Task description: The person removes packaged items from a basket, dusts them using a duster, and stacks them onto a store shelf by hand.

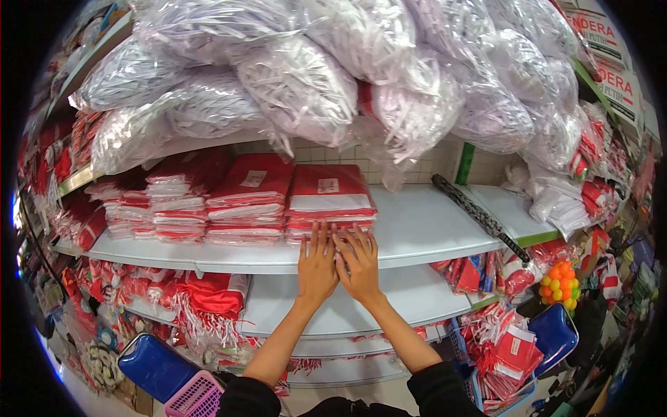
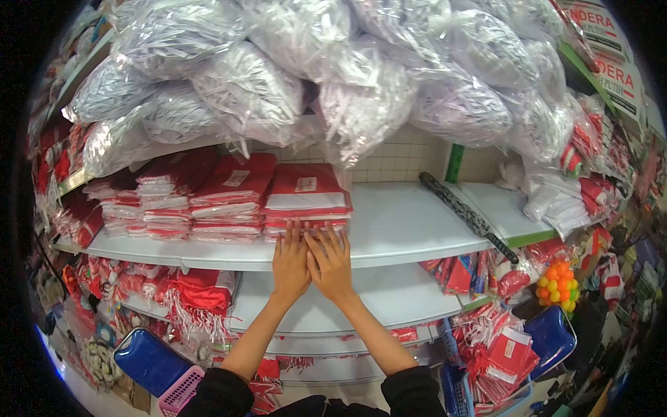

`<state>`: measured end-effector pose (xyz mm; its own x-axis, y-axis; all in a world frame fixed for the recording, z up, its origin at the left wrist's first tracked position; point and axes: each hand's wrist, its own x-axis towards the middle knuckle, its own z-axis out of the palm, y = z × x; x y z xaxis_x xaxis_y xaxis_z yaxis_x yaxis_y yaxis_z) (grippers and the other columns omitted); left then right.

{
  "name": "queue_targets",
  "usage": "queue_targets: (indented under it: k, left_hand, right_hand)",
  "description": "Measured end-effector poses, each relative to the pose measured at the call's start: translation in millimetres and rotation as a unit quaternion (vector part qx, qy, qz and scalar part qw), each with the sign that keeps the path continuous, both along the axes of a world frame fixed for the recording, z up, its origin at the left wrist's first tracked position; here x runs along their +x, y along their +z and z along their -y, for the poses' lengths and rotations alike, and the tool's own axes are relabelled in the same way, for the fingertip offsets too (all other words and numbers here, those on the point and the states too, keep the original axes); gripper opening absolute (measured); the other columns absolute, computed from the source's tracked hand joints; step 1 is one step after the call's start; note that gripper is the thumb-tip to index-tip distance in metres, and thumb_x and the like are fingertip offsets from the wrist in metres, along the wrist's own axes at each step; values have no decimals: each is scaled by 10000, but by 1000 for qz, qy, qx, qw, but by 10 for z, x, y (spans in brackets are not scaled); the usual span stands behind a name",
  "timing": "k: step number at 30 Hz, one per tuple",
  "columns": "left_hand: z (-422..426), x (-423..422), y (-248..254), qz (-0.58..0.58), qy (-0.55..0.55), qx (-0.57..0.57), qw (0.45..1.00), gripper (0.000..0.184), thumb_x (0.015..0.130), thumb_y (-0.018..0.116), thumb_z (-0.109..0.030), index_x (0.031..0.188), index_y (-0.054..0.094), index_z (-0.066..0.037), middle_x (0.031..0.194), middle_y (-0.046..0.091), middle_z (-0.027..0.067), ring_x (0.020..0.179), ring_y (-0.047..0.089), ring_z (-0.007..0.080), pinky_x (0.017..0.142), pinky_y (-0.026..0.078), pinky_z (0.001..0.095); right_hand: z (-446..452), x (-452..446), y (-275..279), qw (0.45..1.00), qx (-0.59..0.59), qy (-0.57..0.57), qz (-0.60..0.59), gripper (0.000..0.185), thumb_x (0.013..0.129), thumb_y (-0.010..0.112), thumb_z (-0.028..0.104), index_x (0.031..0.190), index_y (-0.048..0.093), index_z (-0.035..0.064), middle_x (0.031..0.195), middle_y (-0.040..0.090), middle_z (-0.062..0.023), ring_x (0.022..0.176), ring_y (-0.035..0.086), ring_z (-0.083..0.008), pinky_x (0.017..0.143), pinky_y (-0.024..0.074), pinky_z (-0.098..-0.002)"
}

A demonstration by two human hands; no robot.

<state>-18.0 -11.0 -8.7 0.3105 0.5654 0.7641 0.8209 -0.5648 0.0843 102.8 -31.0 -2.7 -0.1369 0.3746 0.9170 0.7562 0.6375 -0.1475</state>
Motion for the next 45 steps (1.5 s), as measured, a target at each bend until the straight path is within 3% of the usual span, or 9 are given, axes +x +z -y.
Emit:
queue_targets:
  k: [8, 15, 21, 27, 33, 41, 42, 43, 45]
  left_hand:
    - [628, 576, -693, 85, -137, -42, 986, 571, 869, 464, -190, 1393, 302, -33, 1462, 213, 206, 1361, 159, 389, 1087, 86, 529]
    - [1585, 1580, -1661, 79, -244, -221, 941, 541, 902, 429, -199, 1405, 289, -58, 1462, 207, 207, 1367, 115, 393, 1094, 100, 515]
    - [2452, 2324, -2707, -38, -308, -340, 888, 624, 841, 543, -182, 1395, 292, -43, 1455, 215, 213, 1373, 115, 368, 1097, 144, 486]
    - [3065, 2559, -3669, -154, -282, -475, 819, 724, 809, 586, -220, 1405, 231, -13, 1444, 232, 226, 1376, 101, 363, 1084, 191, 479]
    - [3184, 2653, -4082, -312, -262, -527, 746, 751, 795, 592, -267, 1394, 235, 11, 1422, 274, 233, 1362, 137, 385, 1060, 261, 477]
    - [2802, 3468, -4618, -343, -392, -590, 617, 477, 828, 567, -321, 1214, 526, -44, 1175, 560, 208, 1131, 510, 349, 945, 411, 405]
    - [2797, 3606, -4614, -322, -418, -598, 603, 454, 830, 567, -321, 1180, 545, -34, 1117, 584, 208, 1070, 544, 344, 912, 429, 400]
    - [2798, 3830, -4588, -299, -443, -606, 589, 433, 832, 567, -322, 1146, 564, -23, 1058, 609, 208, 1009, 578, 339, 879, 446, 396]
    - [2828, 4315, -4395, -272, -478, -598, 583, 392, 840, 566, -307, 1095, 591, -11, 987, 637, 205, 930, 618, 331, 829, 470, 390]
  right_hand:
    - [824, 614, -645, 995, -60, -72, -27, 312, 827, 546, 140, 1127, 595, 68, 1167, 551, -115, 1190, 424, -312, 995, 261, -481]
    - [2114, 1542, -1775, 947, -213, -233, -62, 275, 800, 578, 164, 1063, 606, 86, 1090, 569, -81, 1100, 458, -286, 904, 318, -439]
    - [3691, 2217, -3022, 793, -492, -331, -138, 279, 855, 533, 260, 1089, 612, 131, 1076, 596, -101, 1100, 473, -291, 902, 339, -452]
    - [5362, 2524, -4199, 554, -728, -316, -251, 365, 839, 515, 429, 1126, 599, 218, 1139, 595, -109, 1104, 527, -319, 907, 387, -574]
    - [6657, 2330, -5106, 425, -799, -302, -300, 490, 845, 473, 452, 1076, 631, 49, 1150, 586, -169, 1076, 533, -374, 918, 431, -430]
    - [7205, 2563, -5245, 298, -798, -373, -367, 424, 857, 480, 389, 1054, 635, 46, 1194, 548, -176, 1096, 519, -354, 972, 373, -458]
    - [7087, 2608, -5072, 233, -670, -508, -489, 400, 838, 525, 327, 1124, 582, 54, 1261, 461, -178, 1158, 456, -353, 973, 360, -483]
    - [6841, 2766, -4499, 224, -608, -563, -513, 425, 809, 575, 266, 1179, 523, 63, 1294, 382, -188, 1193, 401, -357, 952, 372, -498]
    - [6609, 3142, -4443, 261, -484, -684, -478, 397, 786, 601, 205, 1147, 527, 57, 1240, 415, -214, 1155, 429, -361, 933, 385, -481]
